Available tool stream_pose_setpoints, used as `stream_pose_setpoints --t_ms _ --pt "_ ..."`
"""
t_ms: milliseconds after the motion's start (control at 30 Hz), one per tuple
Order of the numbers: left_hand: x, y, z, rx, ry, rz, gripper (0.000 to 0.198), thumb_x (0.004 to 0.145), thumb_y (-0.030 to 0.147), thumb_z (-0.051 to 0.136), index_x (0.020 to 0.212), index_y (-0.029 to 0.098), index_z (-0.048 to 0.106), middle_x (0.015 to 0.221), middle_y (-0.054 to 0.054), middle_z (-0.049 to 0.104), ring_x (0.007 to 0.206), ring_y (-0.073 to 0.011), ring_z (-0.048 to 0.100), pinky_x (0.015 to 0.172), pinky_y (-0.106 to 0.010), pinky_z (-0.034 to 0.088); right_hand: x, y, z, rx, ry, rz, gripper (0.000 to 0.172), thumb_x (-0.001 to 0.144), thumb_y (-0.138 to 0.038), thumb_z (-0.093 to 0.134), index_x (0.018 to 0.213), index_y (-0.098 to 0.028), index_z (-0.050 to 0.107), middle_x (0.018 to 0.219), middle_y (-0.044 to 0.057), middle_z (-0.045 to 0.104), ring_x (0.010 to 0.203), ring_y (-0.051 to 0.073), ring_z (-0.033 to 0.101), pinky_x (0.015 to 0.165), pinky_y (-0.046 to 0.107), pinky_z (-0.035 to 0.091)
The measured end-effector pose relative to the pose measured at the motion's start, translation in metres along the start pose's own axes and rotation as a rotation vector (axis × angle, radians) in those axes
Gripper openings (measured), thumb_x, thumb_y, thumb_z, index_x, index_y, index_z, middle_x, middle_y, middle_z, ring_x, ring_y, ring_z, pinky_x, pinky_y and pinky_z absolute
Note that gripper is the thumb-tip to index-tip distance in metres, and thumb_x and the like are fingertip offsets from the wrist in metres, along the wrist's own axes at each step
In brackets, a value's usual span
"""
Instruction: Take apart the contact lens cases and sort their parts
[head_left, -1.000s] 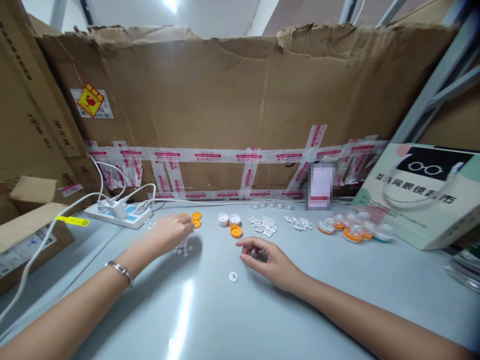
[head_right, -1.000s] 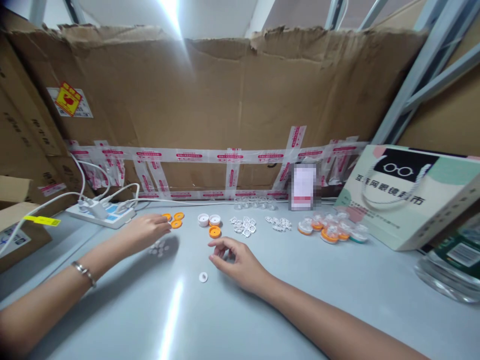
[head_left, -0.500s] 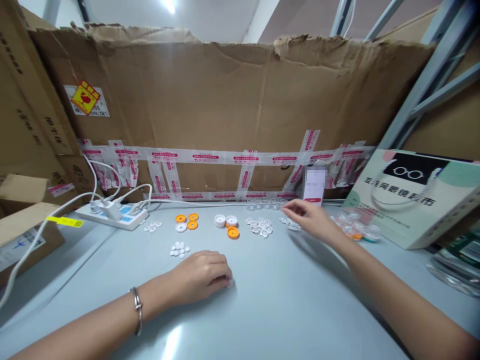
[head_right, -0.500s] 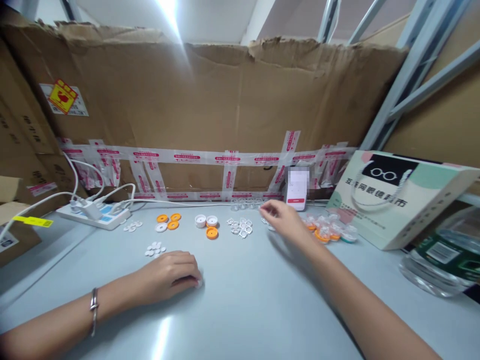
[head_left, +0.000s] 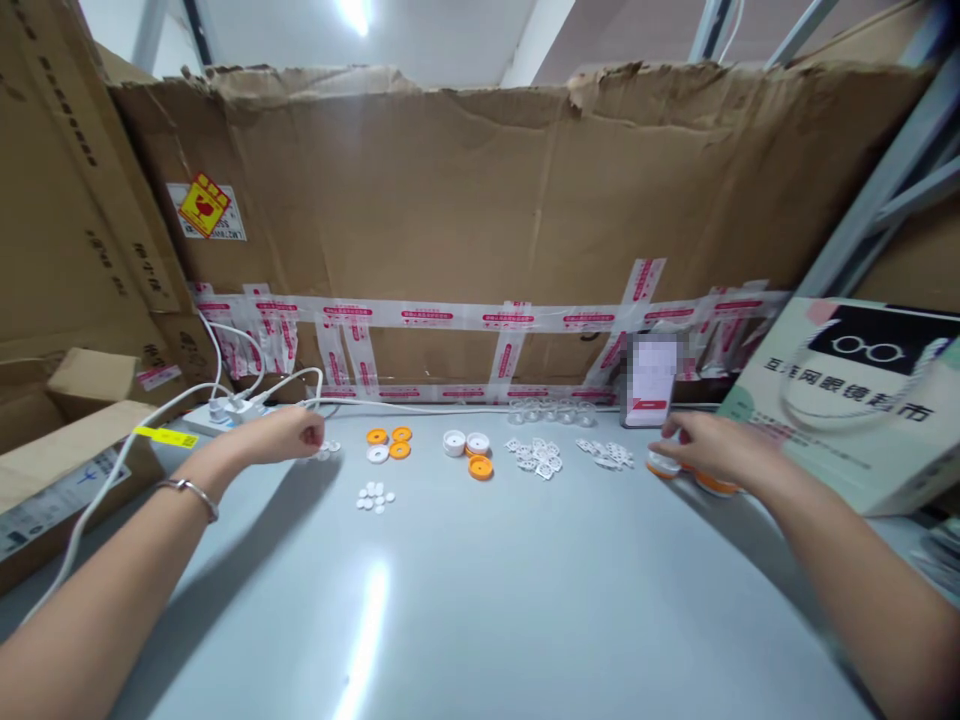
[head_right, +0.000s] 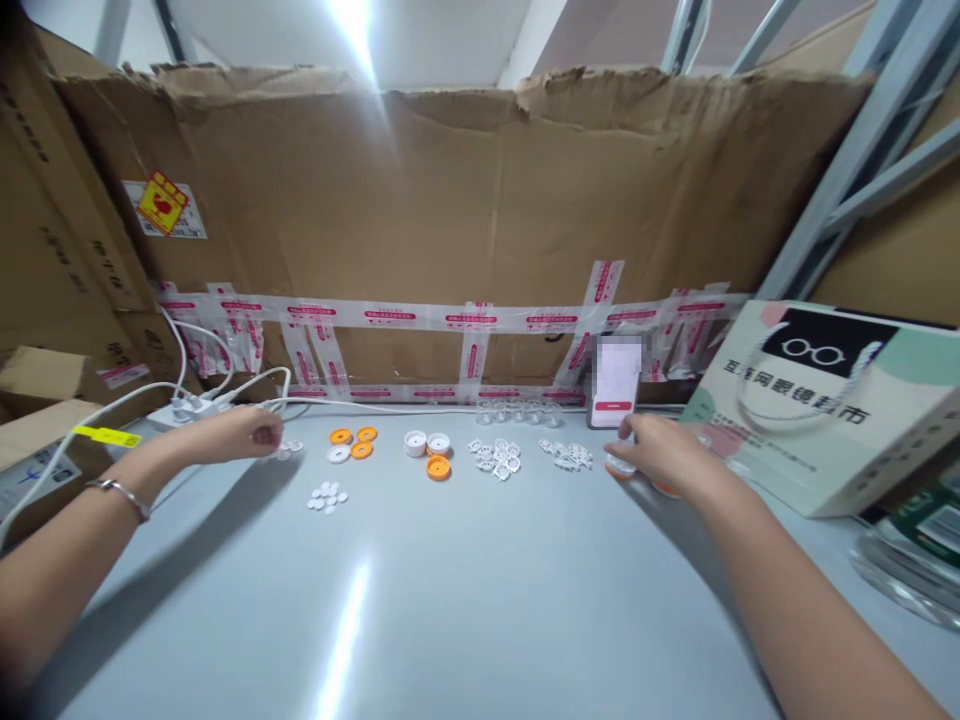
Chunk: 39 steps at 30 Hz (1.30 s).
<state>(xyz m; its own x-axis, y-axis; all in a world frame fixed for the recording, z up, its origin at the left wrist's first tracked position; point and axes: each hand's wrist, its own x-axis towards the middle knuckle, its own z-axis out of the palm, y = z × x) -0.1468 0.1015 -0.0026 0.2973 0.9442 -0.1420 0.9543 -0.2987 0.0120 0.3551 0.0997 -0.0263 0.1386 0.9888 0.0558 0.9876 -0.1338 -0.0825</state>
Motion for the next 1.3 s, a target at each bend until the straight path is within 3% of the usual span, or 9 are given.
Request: stream_pose_setpoints --t_ms 167,433,567,667,833,933,1033,1100,1300 --pt "-0.007 -0.011 0.002 0.004 -0.148 -0.139 0.017 0.056 0.019 0.050 0.066 0.016 0.063 0.067 -0.003 0.064 0.065 -0.0196 0.059 0.053 -0.023 0.039 -0.001 0.000 -0.001 -0.003 -0.009 0.009 0.010 0.069 -0.025 0.058 0.069 -0.018 0.052 0.077 0.012 0.061 0.068 0.021 0.054 0.057 0.028 0.032" --pt "0.003 -0.012 0.013 0.018 -0.111 -0.160 0.017 0.055 0.019 0.051 0.068 0.017 0.063 0.071 -0.006 0.066 0.068 -0.0208 0.061 0.056 -0.025 0.042 -0.002 0.005 0.004 0.017 -0.062 -0.059 0.012 0.064 -0.015 0.056 0.063 -0.020 0.045 0.068 0.006 0.058 0.061 0.018 0.051 0.055 0.027 0.031" --pt "-0.003 -0.007 0.003 0.043 -0.081 -0.180 0.019 0.059 0.026 0.054 0.073 0.017 0.062 0.077 -0.007 0.067 0.070 -0.0215 0.060 0.057 -0.025 0.042 -0.010 0.002 0.004 0.091 -0.158 -0.162 0.010 0.065 -0.017 0.057 0.065 -0.021 0.048 0.068 0.003 0.060 0.062 0.017 0.053 0.055 0.025 0.033" --pt "-0.010 0.003 -0.008 0.075 -0.044 -0.198 0.019 0.062 0.031 0.053 0.072 0.017 0.062 0.078 -0.007 0.067 0.071 -0.0227 0.060 0.058 -0.026 0.041 -0.029 -0.019 -0.002 0.201 -0.263 -0.309 0.007 0.064 -0.021 0.058 0.065 -0.021 0.051 0.069 0.002 0.060 0.063 0.017 0.052 0.054 0.025 0.034" --pt "-0.014 0.033 -0.015 0.046 0.012 -0.187 0.024 0.068 0.039 0.053 0.072 0.017 0.062 0.077 -0.007 0.066 0.070 -0.0220 0.060 0.058 -0.026 0.041 -0.071 -0.080 0.001 0.480 -0.335 -0.582 0.008 0.066 -0.026 0.063 0.068 -0.022 0.056 0.070 0.000 0.057 0.060 0.015 0.050 0.053 0.023 0.036" --pt "-0.018 0.064 -0.010 -0.055 0.078 -0.050 0.030 0.074 0.043 0.050 0.085 0.017 0.060 0.082 -0.006 0.066 0.073 -0.0199 0.060 0.061 -0.025 0.042 -0.086 -0.112 0.018 0.654 -0.274 -0.650 0.015 0.068 -0.031 0.066 0.070 -0.021 0.056 0.071 0.000 0.053 0.061 0.013 0.047 0.056 0.024 0.036" --pt "-0.026 0.100 0.000 -0.191 -0.076 0.155 0.035 0.074 0.048 0.054 0.092 0.019 0.059 0.085 -0.004 0.064 0.074 -0.0182 0.059 0.062 -0.024 0.043 -0.091 -0.133 0.038 0.809 -0.160 -0.633 0.020 0.067 -0.035 0.069 0.072 -0.020 0.056 0.068 -0.002 0.047 0.060 0.012 0.044 0.056 0.024 0.035" --pt "-0.031 0.121 0.010 -0.242 -0.164 0.216 0.041 0.068 0.049 0.061 0.096 0.020 0.057 0.086 -0.004 0.063 0.074 -0.0184 0.058 0.060 -0.024 0.042 -0.092 -0.140 0.048 0.920 -0.160 -0.598 0.022 0.067 -0.035 0.069 0.077 -0.020 0.056 0.068 -0.003 0.044 0.058 0.011 0.042 0.055 0.023 0.034" --pt "-0.025 0.163 0.057 -0.416 0.069 0.292 0.046 0.065 0.051 0.066 0.096 0.019 0.052 0.089 -0.003 0.058 0.075 -0.0181 0.055 0.061 -0.026 0.041 -0.094 -0.147 0.063 1.068 -0.261 -0.547 0.025 0.066 -0.032 0.069 0.081 -0.020 0.054 0.061 -0.006 0.043 0.055 0.010 0.040 0.050 0.021 0.031"
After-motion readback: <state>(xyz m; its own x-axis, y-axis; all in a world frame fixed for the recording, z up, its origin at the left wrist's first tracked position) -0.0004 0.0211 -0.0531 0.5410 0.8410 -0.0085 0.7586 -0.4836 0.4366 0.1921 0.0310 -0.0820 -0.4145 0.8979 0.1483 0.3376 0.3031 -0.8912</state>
